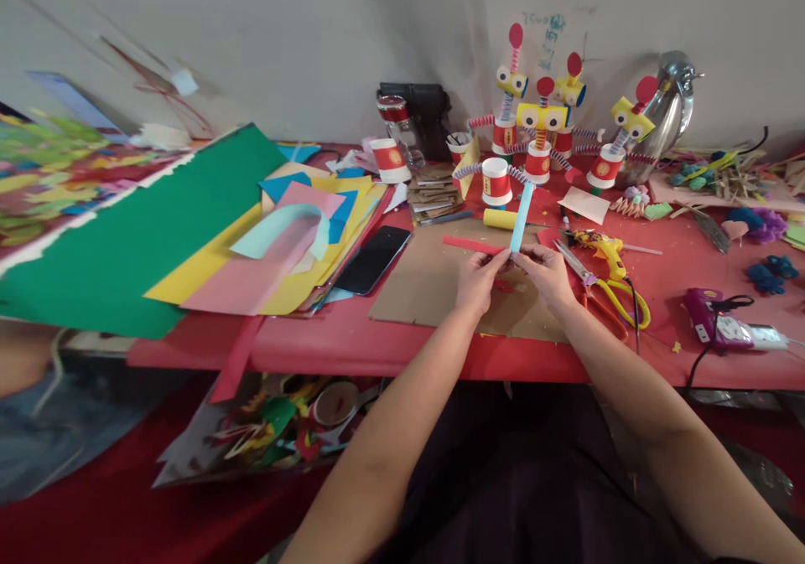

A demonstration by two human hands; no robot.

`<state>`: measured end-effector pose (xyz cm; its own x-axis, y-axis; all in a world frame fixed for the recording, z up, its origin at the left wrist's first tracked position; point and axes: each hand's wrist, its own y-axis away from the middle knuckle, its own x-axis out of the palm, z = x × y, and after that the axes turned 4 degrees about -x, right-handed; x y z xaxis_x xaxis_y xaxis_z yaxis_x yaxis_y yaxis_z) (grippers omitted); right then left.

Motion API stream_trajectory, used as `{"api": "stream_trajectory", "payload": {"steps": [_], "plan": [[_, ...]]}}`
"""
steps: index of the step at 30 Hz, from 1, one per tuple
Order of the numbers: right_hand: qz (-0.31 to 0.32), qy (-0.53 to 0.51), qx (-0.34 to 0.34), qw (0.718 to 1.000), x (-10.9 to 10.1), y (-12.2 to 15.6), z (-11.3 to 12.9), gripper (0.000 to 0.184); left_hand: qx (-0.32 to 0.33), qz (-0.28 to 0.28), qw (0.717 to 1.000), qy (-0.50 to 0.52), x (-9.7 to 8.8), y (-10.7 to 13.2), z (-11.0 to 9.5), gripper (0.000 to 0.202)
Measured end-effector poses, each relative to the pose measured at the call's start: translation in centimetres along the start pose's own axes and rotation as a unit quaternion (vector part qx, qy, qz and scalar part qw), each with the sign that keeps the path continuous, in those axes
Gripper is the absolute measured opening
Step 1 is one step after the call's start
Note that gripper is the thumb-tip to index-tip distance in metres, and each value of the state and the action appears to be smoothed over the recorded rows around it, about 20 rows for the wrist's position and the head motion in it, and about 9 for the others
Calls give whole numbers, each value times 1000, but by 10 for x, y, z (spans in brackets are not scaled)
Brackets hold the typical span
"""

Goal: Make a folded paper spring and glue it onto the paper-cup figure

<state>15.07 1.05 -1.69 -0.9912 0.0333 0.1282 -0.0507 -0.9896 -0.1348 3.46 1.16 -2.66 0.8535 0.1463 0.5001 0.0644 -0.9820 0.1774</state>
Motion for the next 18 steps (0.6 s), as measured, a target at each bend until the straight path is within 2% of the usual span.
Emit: {"api": "stream_trajectory", "payload": {"steps": [4, 9, 13, 18], "plan": [[-29, -20, 25, 999, -2, -1, 4, 21, -48, 53, 997, 20, -2, -1, -4, 22], [-32, -51, 55, 997, -3, -3, 5, 25, -99, 24, 993, 67, -1, -2, -5, 14], [-11, -40, 60, 997, -5, -4, 4, 26, -113, 33, 990, 73, -2, -2, -3, 15], [34, -11, 22, 999, -9, -2, 4, 25, -118, 49, 989, 68, -4, -3, -3, 14]]}}
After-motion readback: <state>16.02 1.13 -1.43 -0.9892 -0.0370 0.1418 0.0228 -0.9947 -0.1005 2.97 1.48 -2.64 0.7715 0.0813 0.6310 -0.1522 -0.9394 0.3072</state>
